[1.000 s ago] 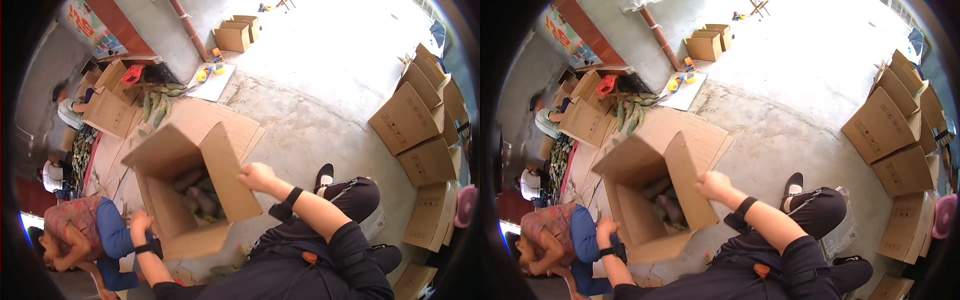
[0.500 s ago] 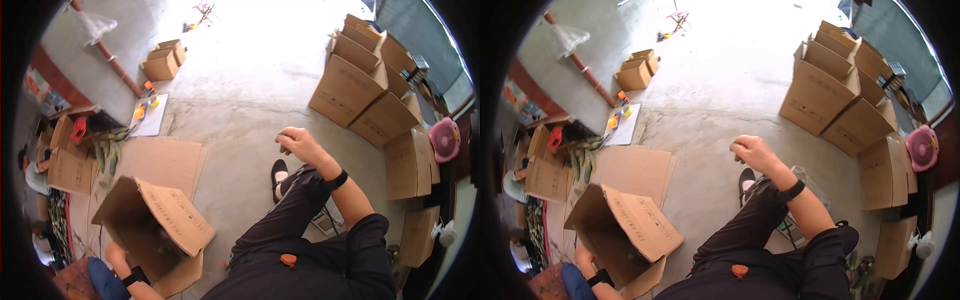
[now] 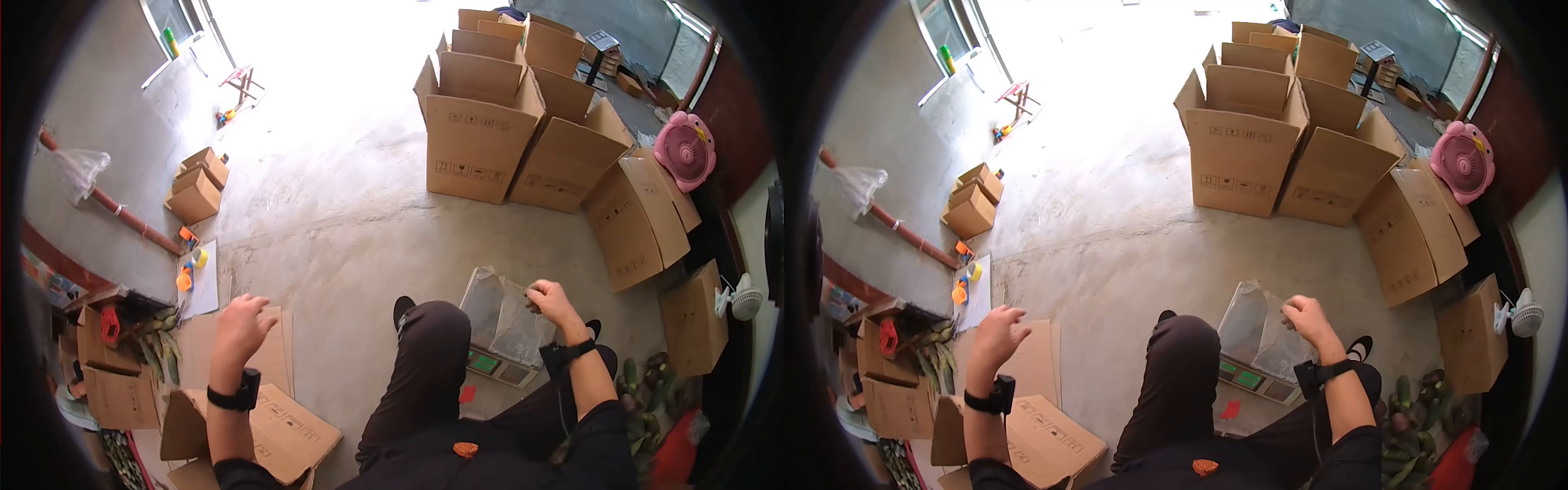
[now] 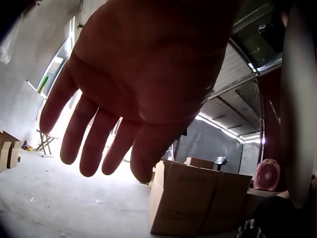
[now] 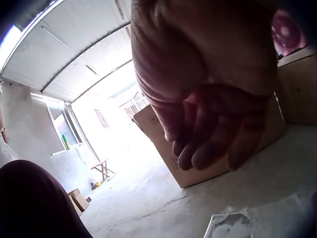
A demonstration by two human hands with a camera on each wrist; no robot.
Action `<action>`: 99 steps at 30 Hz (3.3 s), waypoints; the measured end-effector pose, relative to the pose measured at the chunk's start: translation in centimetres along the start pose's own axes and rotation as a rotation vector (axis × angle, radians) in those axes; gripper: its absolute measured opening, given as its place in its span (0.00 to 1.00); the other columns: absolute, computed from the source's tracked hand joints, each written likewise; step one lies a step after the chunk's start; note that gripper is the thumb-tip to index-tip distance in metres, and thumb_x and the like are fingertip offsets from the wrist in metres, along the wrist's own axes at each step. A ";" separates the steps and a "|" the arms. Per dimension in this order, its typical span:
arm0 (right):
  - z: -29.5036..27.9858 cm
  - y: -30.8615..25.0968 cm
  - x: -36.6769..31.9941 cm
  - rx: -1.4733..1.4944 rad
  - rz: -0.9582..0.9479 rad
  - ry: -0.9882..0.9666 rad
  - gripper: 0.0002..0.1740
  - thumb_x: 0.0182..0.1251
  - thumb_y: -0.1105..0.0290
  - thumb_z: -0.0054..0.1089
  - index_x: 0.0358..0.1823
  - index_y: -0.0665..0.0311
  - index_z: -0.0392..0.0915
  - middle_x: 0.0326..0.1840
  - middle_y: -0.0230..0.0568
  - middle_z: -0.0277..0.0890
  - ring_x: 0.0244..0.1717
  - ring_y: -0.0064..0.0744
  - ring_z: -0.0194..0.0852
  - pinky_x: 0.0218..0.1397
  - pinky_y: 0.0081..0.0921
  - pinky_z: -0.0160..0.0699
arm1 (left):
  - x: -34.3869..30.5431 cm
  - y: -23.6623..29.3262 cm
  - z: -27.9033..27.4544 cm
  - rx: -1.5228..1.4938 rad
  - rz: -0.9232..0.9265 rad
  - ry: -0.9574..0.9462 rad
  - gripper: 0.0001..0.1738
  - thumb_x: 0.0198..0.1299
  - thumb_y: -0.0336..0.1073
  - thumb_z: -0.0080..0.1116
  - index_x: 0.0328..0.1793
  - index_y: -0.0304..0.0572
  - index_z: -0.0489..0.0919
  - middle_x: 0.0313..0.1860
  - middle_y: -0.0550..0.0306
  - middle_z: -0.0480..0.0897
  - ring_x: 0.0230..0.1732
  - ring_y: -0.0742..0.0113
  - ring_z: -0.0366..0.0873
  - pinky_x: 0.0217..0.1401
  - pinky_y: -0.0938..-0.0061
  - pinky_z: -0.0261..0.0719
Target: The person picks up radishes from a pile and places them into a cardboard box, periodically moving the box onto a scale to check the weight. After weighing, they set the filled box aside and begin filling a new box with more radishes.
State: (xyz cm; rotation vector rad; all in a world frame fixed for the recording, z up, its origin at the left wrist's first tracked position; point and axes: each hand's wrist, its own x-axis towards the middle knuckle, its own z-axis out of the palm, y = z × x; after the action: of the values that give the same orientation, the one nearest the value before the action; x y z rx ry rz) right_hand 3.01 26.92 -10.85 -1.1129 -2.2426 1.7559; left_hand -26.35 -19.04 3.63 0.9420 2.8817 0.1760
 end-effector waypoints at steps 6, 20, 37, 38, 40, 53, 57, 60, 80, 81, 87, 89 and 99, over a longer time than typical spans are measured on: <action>-3.0 7.8 -0.6 -0.057 0.179 0.074 0.12 0.58 0.66 0.57 0.36 0.70 0.79 0.27 0.44 0.80 0.29 0.31 0.80 0.33 0.26 0.77 | 16.1 11.3 4.8 -0.299 0.365 -0.207 0.22 0.53 0.41 0.63 0.55 0.47 0.78 0.53 0.50 0.77 0.57 0.52 0.73 0.59 0.62 0.70; -4.5 2.1 -2.5 -0.494 -0.017 0.042 0.17 0.59 0.61 0.57 0.46 0.61 0.77 0.43 0.50 0.79 0.47 0.52 0.75 0.51 0.39 0.73 | 41.5 37.0 7.8 0.097 0.355 0.267 0.48 0.48 0.38 0.69 0.75 0.60 0.55 0.76 0.60 0.53 0.78 0.55 0.43 0.74 0.45 0.49; -4.1 2.0 -2.5 -0.499 -0.014 -0.021 0.17 0.60 0.61 0.58 0.47 0.60 0.75 0.43 0.48 0.78 0.47 0.52 0.75 0.50 0.40 0.74 | 43.2 36.5 11.8 0.259 0.479 0.283 0.09 0.53 0.32 0.57 0.36 0.54 0.86 0.41 0.60 0.79 0.50 0.59 0.75 0.53 0.65 0.76; -4.1 2.0 -2.5 -0.507 -0.020 -0.017 0.17 0.60 0.61 0.58 0.47 0.60 0.76 0.43 0.48 0.78 0.47 0.52 0.75 0.51 0.40 0.74 | 42.6 36.3 11.2 0.282 0.505 0.269 0.09 0.52 0.33 0.57 0.37 0.54 0.86 0.40 0.60 0.80 0.50 0.59 0.75 0.53 0.64 0.76; -3.9 2.0 -2.6 -0.501 -0.015 -0.026 0.17 0.60 0.61 0.57 0.47 0.60 0.76 0.43 0.49 0.78 0.47 0.52 0.75 0.51 0.40 0.74 | 41.5 35.4 10.5 0.255 0.521 0.252 0.09 0.52 0.34 0.57 0.37 0.53 0.86 0.40 0.59 0.80 0.50 0.58 0.75 0.52 0.64 0.76; -2.4 1.5 1.2 -0.397 -0.021 -0.001 0.17 0.58 0.62 0.57 0.46 0.64 0.76 0.44 0.52 0.78 0.48 0.52 0.75 0.51 0.39 0.73 | 38.6 34.9 3.0 0.077 0.560 0.327 0.12 0.52 0.34 0.54 0.41 0.49 0.84 0.36 0.49 0.83 0.43 0.50 0.79 0.46 0.58 0.75; -2.4 2.2 2.0 -0.160 -0.003 -0.039 0.18 0.59 0.65 0.58 0.50 0.64 0.76 0.42 0.47 0.79 0.43 0.41 0.78 0.47 0.32 0.75 | 38.3 35.3 -0.5 0.035 0.563 0.389 0.12 0.52 0.33 0.55 0.43 0.46 0.84 0.34 0.48 0.83 0.39 0.53 0.81 0.44 0.61 0.76; -2.3 1.9 2.3 0.206 0.003 -0.116 0.17 0.62 0.68 0.57 0.52 0.64 0.75 0.42 0.39 0.79 0.41 0.29 0.77 0.45 0.25 0.75 | 36.4 35.8 -4.0 -0.075 0.536 0.329 0.11 0.54 0.35 0.59 0.43 0.41 0.84 0.28 0.48 0.84 0.29 0.59 0.82 0.37 0.68 0.77; -1.2 2.3 -5.8 0.142 -0.116 -0.259 0.28 0.57 0.61 0.63 0.56 0.69 0.71 0.51 0.54 0.76 0.54 0.38 0.75 0.54 0.28 0.73 | 6.3 35.4 -8.1 -0.215 0.799 0.247 0.07 0.45 0.22 0.59 0.33 0.32 0.79 0.29 0.48 0.80 0.31 0.54 0.78 0.35 0.70 0.74; -0.6 3.2 -6.0 0.075 -0.136 -0.279 0.29 0.57 0.59 0.62 0.56 0.70 0.72 0.51 0.55 0.76 0.54 0.41 0.76 0.55 0.30 0.73 | 5.1 35.0 -8.0 -0.221 0.797 0.226 0.08 0.44 0.22 0.58 0.34 0.32 0.80 0.29 0.48 0.81 0.32 0.54 0.78 0.37 0.69 0.74; 3.0 7.9 -7.5 -0.134 -0.196 -0.293 0.32 0.55 0.50 0.58 0.54 0.69 0.74 0.49 0.56 0.77 0.53 0.48 0.75 0.58 0.35 0.71 | -0.1 33.4 -6.8 -0.133 0.936 0.246 0.13 0.39 0.26 0.55 0.35 0.33 0.81 0.30 0.48 0.82 0.34 0.52 0.80 0.39 0.68 0.77; 4.9 10.1 -7.4 -0.188 -0.169 -0.264 0.33 0.55 0.49 0.57 0.55 0.68 0.75 0.48 0.55 0.78 0.53 0.48 0.75 0.58 0.35 0.70 | -1.3 33.3 -6.0 -0.119 0.977 0.239 0.14 0.37 0.26 0.55 0.34 0.33 0.82 0.31 0.49 0.83 0.34 0.53 0.81 0.38 0.68 0.78; 9.9 14.7 -11.0 -0.216 0.283 -0.186 0.29 0.55 0.52 0.57 0.53 0.65 0.75 0.49 0.56 0.77 0.49 0.50 0.77 0.58 0.39 0.68 | -5.3 33.8 -1.9 -0.101 1.120 0.118 0.17 0.33 0.22 0.56 0.36 0.37 0.82 0.32 0.55 0.83 0.34 0.56 0.81 0.37 0.68 0.79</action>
State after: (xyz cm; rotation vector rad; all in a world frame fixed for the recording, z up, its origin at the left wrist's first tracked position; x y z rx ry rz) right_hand 13.46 13.60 -23.09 -1.4269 -2.5434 1.8162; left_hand -2.77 4.74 10.67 2.4215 2.0308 0.4444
